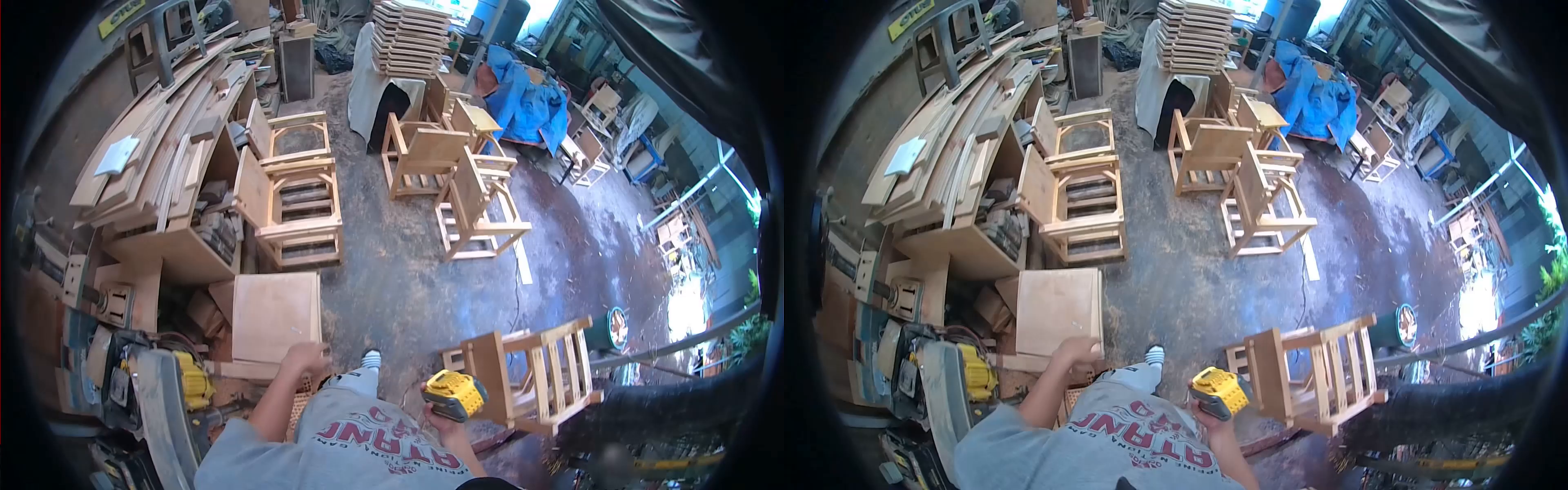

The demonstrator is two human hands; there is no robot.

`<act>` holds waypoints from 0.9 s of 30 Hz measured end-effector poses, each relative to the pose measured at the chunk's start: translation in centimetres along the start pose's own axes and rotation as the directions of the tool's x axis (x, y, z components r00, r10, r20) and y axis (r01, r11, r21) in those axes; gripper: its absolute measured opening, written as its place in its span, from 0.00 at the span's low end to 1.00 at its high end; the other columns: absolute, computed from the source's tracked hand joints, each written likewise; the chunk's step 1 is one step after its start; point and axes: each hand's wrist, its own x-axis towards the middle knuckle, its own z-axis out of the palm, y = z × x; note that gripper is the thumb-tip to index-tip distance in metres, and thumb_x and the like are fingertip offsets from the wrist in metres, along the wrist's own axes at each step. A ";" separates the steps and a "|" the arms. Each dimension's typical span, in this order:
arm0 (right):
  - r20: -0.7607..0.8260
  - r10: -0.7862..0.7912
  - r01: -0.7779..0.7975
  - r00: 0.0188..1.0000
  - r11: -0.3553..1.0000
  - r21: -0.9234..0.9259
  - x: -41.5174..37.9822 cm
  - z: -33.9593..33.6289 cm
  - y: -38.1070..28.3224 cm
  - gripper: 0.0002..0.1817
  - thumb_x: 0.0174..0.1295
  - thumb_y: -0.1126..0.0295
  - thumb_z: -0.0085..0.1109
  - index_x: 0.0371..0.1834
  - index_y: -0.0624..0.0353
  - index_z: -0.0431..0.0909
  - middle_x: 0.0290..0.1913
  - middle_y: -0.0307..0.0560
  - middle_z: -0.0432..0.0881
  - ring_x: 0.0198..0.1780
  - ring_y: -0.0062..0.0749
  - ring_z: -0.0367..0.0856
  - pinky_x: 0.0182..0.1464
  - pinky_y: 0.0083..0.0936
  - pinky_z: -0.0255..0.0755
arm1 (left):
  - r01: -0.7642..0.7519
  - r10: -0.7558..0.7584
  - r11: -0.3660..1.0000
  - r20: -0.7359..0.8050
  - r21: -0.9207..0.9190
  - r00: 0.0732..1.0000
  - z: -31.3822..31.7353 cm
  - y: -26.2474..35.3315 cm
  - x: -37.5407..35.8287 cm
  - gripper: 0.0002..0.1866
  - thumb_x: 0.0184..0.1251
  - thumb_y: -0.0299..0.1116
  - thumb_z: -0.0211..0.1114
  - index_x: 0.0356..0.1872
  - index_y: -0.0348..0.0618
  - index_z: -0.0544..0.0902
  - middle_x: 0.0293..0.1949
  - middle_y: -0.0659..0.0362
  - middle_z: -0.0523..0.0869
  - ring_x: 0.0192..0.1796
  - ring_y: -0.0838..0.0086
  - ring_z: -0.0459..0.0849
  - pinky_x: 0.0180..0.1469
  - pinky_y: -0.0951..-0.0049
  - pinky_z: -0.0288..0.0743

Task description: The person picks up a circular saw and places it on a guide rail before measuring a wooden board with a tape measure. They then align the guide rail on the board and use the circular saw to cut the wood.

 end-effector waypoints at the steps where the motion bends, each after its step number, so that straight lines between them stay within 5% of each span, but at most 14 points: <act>1: 0.020 -0.009 0.008 1.000 0.999 0.037 1.4 2.0 -1.6 0.34 0.68 0.40 0.51 0.69 0.51 0.75 0.68 0.58 0.76 0.71 0.57 0.71 0.54 0.52 0.82 | -0.031 0.031 1.000 0.010 0.005 0.999 -4.7 2.8 3.3 0.32 0.68 0.57 0.59 0.66 0.48 0.78 0.61 0.45 0.84 0.64 0.51 0.81 0.65 0.56 0.75; 6: 0.045 -0.227 0.230 0.973 0.971 -0.059 10.8 7.6 -10.1 0.34 0.65 0.40 0.56 0.69 0.46 0.74 0.68 0.53 0.76 0.71 0.54 0.71 0.55 0.51 0.82 | -0.410 0.387 0.912 -0.279 -0.026 0.879 -20.1 13.9 17.7 0.33 0.72 0.57 0.58 0.70 0.47 0.75 0.66 0.47 0.80 0.67 0.51 0.78 0.68 0.56 0.72; 8: 0.185 -0.290 0.308 0.939 0.948 -0.074 16.0 9.6 -12.4 0.39 0.61 0.37 0.60 0.73 0.44 0.70 0.70 0.53 0.75 0.73 0.58 0.67 0.59 0.52 0.80 | -0.578 0.526 0.802 -0.284 -0.147 0.802 -24.7 17.0 23.5 0.32 0.71 0.55 0.60 0.69 0.47 0.75 0.64 0.48 0.82 0.64 0.52 0.81 0.66 0.56 0.74; 11: 0.132 -0.264 0.278 0.955 0.956 -0.097 24.8 11.3 -17.7 0.39 0.61 0.37 0.61 0.73 0.41 0.71 0.71 0.51 0.73 0.75 0.58 0.65 0.60 0.53 0.78 | -0.579 0.576 0.764 -0.105 -0.284 0.811 -32.0 18.5 32.7 0.31 0.72 0.53 0.61 0.70 0.45 0.75 0.63 0.50 0.84 0.63 0.56 0.83 0.65 0.60 0.75; 15: -0.173 -0.355 0.270 0.919 0.884 -0.381 39.6 15.6 -25.9 0.34 0.65 0.34 0.48 0.68 0.41 0.75 0.65 0.48 0.80 0.69 0.55 0.75 0.53 0.56 0.80 | -0.442 0.269 0.731 -0.377 -0.519 0.886 -35.8 11.4 48.9 0.29 0.72 0.51 0.64 0.66 0.43 0.78 0.61 0.50 0.86 0.62 0.61 0.84 0.63 0.64 0.76; 17: -0.029 -0.111 0.098 0.993 0.953 -0.288 48.4 20.5 -29.2 0.32 0.66 0.35 0.44 0.63 0.40 0.79 0.61 0.48 0.84 0.63 0.54 0.81 0.44 0.52 0.83 | -0.370 -0.123 0.613 -0.547 -0.698 0.828 -32.1 3.1 57.2 0.27 0.71 0.50 0.64 0.62 0.43 0.82 0.58 0.49 0.87 0.60 0.63 0.85 0.62 0.66 0.77; 19: -0.123 -0.011 -0.025 0.992 0.957 -0.288 56.6 25.9 -30.4 0.30 0.65 0.37 0.47 0.61 0.42 0.81 0.59 0.48 0.85 0.62 0.56 0.81 0.42 0.51 0.83 | 0.194 -0.393 0.769 -0.210 -0.610 0.895 -30.3 -5.5 58.4 0.30 0.74 0.54 0.58 0.66 0.42 0.78 0.59 0.46 0.86 0.62 0.54 0.83 0.64 0.62 0.75; 20: -0.140 0.085 -0.120 0.986 0.958 -0.262 61.2 27.4 -31.2 0.30 0.65 0.38 0.47 0.61 0.42 0.81 0.59 0.49 0.85 0.62 0.57 0.81 0.42 0.51 0.82 | 0.252 -0.463 0.670 -0.127 -0.698 0.877 -33.3 -3.3 52.1 0.33 0.73 0.58 0.55 0.68 0.43 0.76 0.59 0.42 0.85 0.63 0.49 0.82 0.64 0.56 0.74; 21: -0.162 0.178 -0.214 0.970 0.947 -0.239 66.2 28.1 -32.3 0.30 0.66 0.38 0.47 0.61 0.43 0.81 0.59 0.49 0.85 0.62 0.58 0.81 0.41 0.51 0.82 | 0.265 -0.447 0.720 -0.135 -0.641 0.885 -30.3 -7.9 53.3 0.35 0.71 0.59 0.56 0.70 0.43 0.74 0.57 0.40 0.85 0.61 0.48 0.83 0.63 0.54 0.74; 23: -0.198 0.328 -0.367 0.924 0.905 -0.216 74.5 31.5 -33.0 0.29 0.66 0.39 0.48 0.61 0.44 0.81 0.59 0.49 0.85 0.62 0.59 0.81 0.40 0.50 0.82 | 0.438 -0.565 0.548 0.070 -0.712 0.822 -24.2 -16.6 53.2 0.27 0.70 0.51 0.61 0.58 0.39 0.85 0.51 0.47 0.90 0.55 0.54 0.87 0.59 0.56 0.77; 24: -0.212 0.383 -0.426 0.899 0.879 -0.215 78.3 33.7 -32.5 0.29 0.66 0.40 0.48 0.61 0.44 0.81 0.59 0.49 0.85 0.62 0.60 0.81 0.39 0.50 0.81 | 0.073 -0.649 0.382 -0.212 -0.921 0.731 -23.0 -16.6 51.0 0.13 0.67 0.40 0.65 0.31 0.41 0.87 0.24 0.64 0.80 0.25 0.76 0.74 0.28 0.69 0.69; 25: -0.223 0.435 -0.479 0.872 0.851 -0.214 82.2 36.0 -32.0 0.29 0.66 0.40 0.48 0.61 0.44 0.81 0.59 0.49 0.85 0.62 0.60 0.80 0.39 0.49 0.81 | 0.154 -0.723 0.234 -0.066 -0.960 0.687 -23.6 -17.0 48.7 0.16 0.67 0.42 0.64 0.43 0.39 0.90 0.37 0.56 0.91 0.40 0.73 0.86 0.45 0.69 0.79; 26: -0.234 0.427 -0.480 0.874 0.836 -0.267 85.0 39.4 -30.9 0.29 0.66 0.40 0.47 0.61 0.44 0.81 0.59 0.49 0.85 0.62 0.61 0.80 0.39 0.49 0.81 | 0.103 -0.761 0.282 -0.157 -0.954 0.630 -21.7 -18.9 48.1 0.16 0.66 0.42 0.64 0.39 0.39 0.90 0.32 0.57 0.89 0.34 0.71 0.85 0.39 0.68 0.79; 27: -0.241 0.417 -0.477 0.876 0.818 -0.321 87.8 42.8 -30.0 0.29 0.67 0.40 0.47 0.61 0.44 0.81 0.59 0.49 0.86 0.62 0.61 0.81 0.39 0.49 0.80 | 0.171 -0.783 0.227 -0.075 -0.959 0.618 -21.8 -18.8 46.6 0.16 0.67 0.42 0.63 0.34 0.38 0.88 0.30 0.57 0.87 0.30 0.71 0.84 0.33 0.65 0.77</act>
